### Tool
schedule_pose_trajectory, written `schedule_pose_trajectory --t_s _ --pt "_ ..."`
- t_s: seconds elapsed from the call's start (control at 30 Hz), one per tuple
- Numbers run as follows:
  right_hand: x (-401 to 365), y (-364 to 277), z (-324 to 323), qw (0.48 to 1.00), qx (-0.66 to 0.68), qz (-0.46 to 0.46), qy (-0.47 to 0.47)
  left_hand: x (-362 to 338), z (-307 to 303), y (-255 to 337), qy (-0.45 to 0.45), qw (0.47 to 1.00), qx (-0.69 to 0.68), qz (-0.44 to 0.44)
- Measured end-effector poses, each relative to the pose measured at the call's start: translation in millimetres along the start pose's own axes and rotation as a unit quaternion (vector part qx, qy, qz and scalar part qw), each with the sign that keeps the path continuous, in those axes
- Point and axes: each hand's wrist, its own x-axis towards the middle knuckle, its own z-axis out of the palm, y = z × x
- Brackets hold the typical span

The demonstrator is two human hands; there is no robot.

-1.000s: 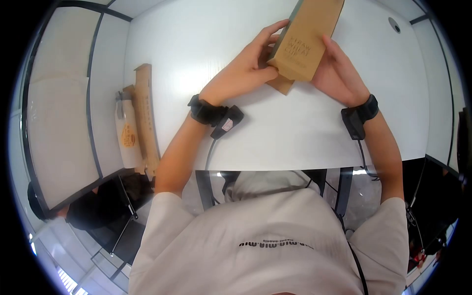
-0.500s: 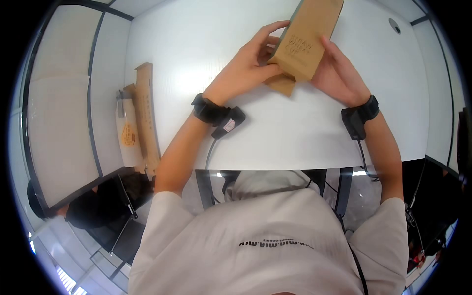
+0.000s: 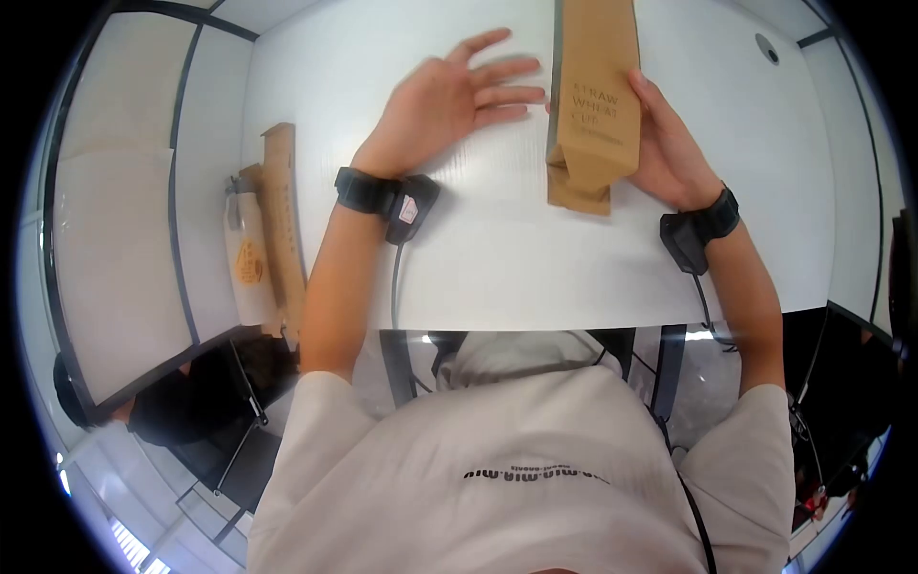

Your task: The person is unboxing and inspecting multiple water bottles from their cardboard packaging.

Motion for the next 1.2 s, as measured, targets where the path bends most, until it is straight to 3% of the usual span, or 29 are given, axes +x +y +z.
schedule_pose_trajectory --t_s 0.13,0.3,0.37,0.4,0.53,0.6,0.67,0.73,0.8,0.93,0.97,1.07,1.13,1.2 --pt "-1.4 2.7 -0.2 0.997 -0.074 0.013 0.001 3.2 6.5 -3.3 0.084 0.995 0.052 0.017" --pt "-6.3 -9.1 11.4 0.993 -0.077 0.034 -0.078 4.4 17.8 -5.4 0.125 0.985 0.119 0.027" --pt "-2.3 -11.7 -4.2 0.982 -0.046 0.058 -0.174 3.8 19.6 -3.6 0.122 0.988 0.095 0.027" --pt "-0.1 -7.8 -7.5 0.983 -0.090 0.034 -0.153 5.0 21.3 -4.6 0.136 0.986 0.081 0.044" --pt "4.5 -3.9 -18.5 0.984 0.054 0.071 -0.151 9.1 7.0 -6.2 0.179 0.974 0.080 0.115" --pt "14.1 0.5 -26.2 0.944 0.103 0.060 -0.306 8.0 6.2 -4.7 0.282 0.893 0.271 0.221" --pt "5.7 4.1 -28.1 0.973 0.045 0.064 -0.218 9.4 2.6 -3.2 0.400 0.840 0.244 0.274" --pt "4.6 2.6 -25.2 0.979 -0.021 0.053 -0.198 2.2 -9.4 4.2 0.353 0.861 0.267 0.248" --pt "9.3 3.8 -29.9 0.972 0.019 0.056 -0.227 2.2 -11.3 9.7 0.333 0.873 0.283 0.217" --pt "17.7 5.3 -39.6 0.954 0.034 0.037 -0.297 1.6 -0.1 3.5 0.325 0.838 0.399 0.181" --pt "10.8 3.8 -32.6 0.966 0.032 0.048 -0.251 1.1 -5.0 3.0 0.339 0.834 0.409 0.149" --pt "5.4 5.6 -27.3 0.967 0.005 0.017 -0.253 0.7 -12.2 3.1 0.290 0.876 0.353 0.154" --pt "2.1 5.0 -28.5 0.968 -0.009 0.018 -0.249 -0.2 -9.6 3.3 0.306 0.860 0.390 0.123" --pt "-0.7 4.5 -26.9 0.969 -0.035 0.021 -0.244 -0.5 -8.2 2.0 0.282 0.916 0.268 0.099"
